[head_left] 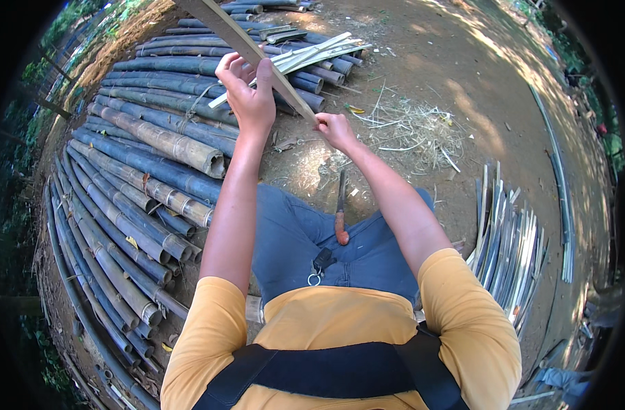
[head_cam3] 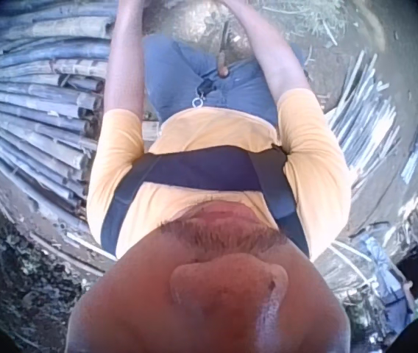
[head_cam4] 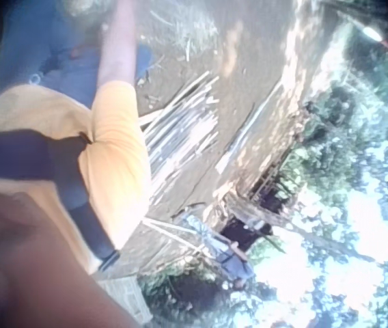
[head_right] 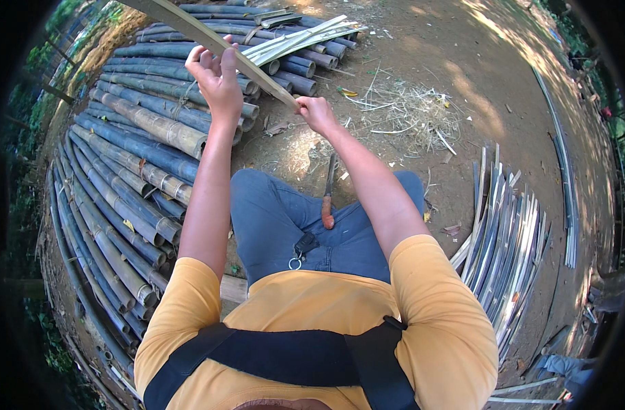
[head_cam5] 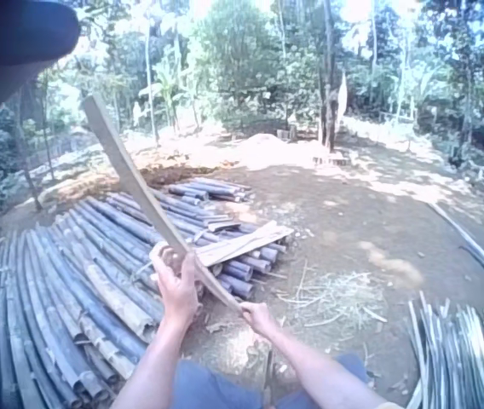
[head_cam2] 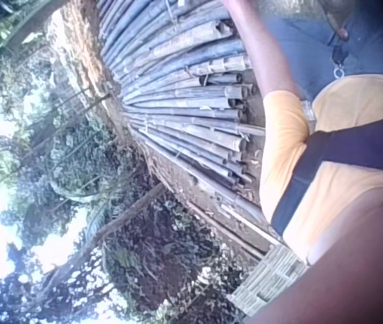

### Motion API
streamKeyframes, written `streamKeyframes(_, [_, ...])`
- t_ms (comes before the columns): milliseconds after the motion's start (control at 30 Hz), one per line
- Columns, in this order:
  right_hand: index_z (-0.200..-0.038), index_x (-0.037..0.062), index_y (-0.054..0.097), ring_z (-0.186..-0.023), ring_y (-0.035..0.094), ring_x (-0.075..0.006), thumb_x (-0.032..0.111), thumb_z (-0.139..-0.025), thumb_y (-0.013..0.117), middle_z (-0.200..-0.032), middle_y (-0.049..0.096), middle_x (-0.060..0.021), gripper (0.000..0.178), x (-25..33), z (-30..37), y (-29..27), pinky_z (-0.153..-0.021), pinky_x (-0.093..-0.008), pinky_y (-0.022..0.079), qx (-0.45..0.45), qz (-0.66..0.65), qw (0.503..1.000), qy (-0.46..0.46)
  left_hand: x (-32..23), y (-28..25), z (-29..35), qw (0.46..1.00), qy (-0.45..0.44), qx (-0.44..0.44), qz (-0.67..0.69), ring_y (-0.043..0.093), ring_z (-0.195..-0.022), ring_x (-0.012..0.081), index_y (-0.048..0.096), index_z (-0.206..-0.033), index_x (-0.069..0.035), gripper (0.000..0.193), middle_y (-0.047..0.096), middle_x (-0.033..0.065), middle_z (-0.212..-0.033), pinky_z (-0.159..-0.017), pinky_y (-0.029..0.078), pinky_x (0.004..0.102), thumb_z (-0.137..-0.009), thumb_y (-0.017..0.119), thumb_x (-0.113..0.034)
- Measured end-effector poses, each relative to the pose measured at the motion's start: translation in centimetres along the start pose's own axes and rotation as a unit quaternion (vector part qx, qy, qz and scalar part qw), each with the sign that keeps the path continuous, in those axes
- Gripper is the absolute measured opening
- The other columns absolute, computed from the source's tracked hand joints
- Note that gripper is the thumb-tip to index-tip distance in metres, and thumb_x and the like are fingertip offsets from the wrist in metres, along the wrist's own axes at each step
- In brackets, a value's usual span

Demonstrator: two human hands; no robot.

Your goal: The person shaves a long strip of bamboo using a machete, repeatedly running the blade along the edge of the strip while sitting on the ground.

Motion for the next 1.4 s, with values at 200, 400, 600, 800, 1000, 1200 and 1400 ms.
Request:
streamKeyframes(200, [-0.105,0.007,0.072,-0.078,0.071,-0.0268,0.023,-0.086,0.075,-0.086,0.073,-0.0155,0.025,0.5,-0.4,-10.3,-0.071,-0.0391,0.053,-0.131,-0.032,0.991,0.015,4.3,2.4,5.4,0.988,-0.143,-0.029,0.058,0.062,-0.111,0.0251,0.037,-0.129,-0.005,0.031,0.052,0.0183,-0.134,-0.084,0.053,0.0337,-0.103,0.051,-0.015])
streamKeyframes(400, [-0.108,-0.0016,0.068,-0.084,0.072,-0.0214,0.014,-0.088,0.073,-0.092,0.074,-0.0145,0.025,-2.5,0.7,-20.6,-0.073,-0.0349,0.054,-0.182,-0.118,0.974,0.064,8.5,8.4,19.2,0.924,-0.327,0.196,0.034,0.066,-0.091,0.0157,0.046,-0.123,-0.004,0.028,0.064,0.0113,-0.113,-0.067,0.053,0.0266,-0.1,0.056,-0.015])
streamKeyframes(600, [-0.116,-0.0062,0.057,-0.091,0.072,-0.026,0.01,-0.094,0.066,-0.102,0.071,-0.018,0.028,-4.5,3.1,-21.6,-0.074,-0.034,0.061,-0.167,-0.281,0.937,0.128,7.8,10.7,30.1,0.845,-0.405,0.333,0.106,0.067,-0.072,0.0123,0.051,-0.116,-0.006,0.017,0.068,0.0069,-0.097,-0.057,0.049,0.0236,-0.101,0.053,-0.014])
streamKeyframes(800, [-0.117,-0.0083,0.05,-0.086,0.074,-0.0274,0.013,-0.099,0.06,-0.104,0.069,-0.0216,0.03,-4.8,5.7,-20.0,-0.072,-0.0332,0.064,-0.194,-0.373,0.893,0.161,7.7,9.2,30.9,0.83,-0.425,0.345,0.105,0.067,-0.072,0.0116,0.05,-0.117,-0.008,0.017,0.067,0.0051,-0.097,-0.057,0.049,0.0222,-0.103,0.051,-0.017])
streamKeyframes(1000, [-0.114,0.0004,0.047,-0.103,0.068,-0.0351,0.015,-0.1,0.058,-0.114,0.062,-0.0187,0.023,-8.4,8.7,-15.4,-0.09,-0.0458,0.059,-0.183,-0.543,0.792,0.211,11.8,5.4,27.9,0.834,-0.49,0.231,0.104,0.068,-0.072,0.0138,0.049,-0.129,-0.007,0.034,0.069,0.0096,-0.106,-0.056,0.052,0.0245,-0.102,0.055,-0.029])
streamKeyframes(1200, [-0.112,0.0015,0.052,-0.105,0.067,-0.0342,0.017,-0.1,0.059,-0.106,0.062,-0.0122,0.02,-10.6,8.1,-9.2,-0.093,-0.0454,0.058,-0.164,-0.655,0.702,0.227,12.2,1.6,23.8,0.867,-0.466,0.139,0.109,0.071,-0.074,0.0168,0.044,-0.136,-0.004,0.047,0.069,0.013,-0.111,-0.054,0.053,0.0253,-0.102,0.056,-0.034])
streamKeyframes(1400, [-0.112,-0.0009,0.052,-0.106,0.065,-0.0339,0.018,-0.1,0.059,-0.112,0.059,-0.0145,0.024,-11.0,9.1,-6.5,-0.094,-0.0454,0.058,-0.166,-0.661,0.689,0.245,13.0,-1.3,22.9,0.88,-0.452,0.092,0.113,0.071,-0.071,0.0192,0.04,-0.136,-0.003,0.054,0.068,0.0165,-0.111,-0.052,0.054,0.0256,-0.099,0.062,-0.035])
Point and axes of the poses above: each hand's wrist, its own z-axis away from the middle knuckle, its own y-axis out of the palm, x = y × z, the point moved 6 cm from there along -z, towards the middle knuckle
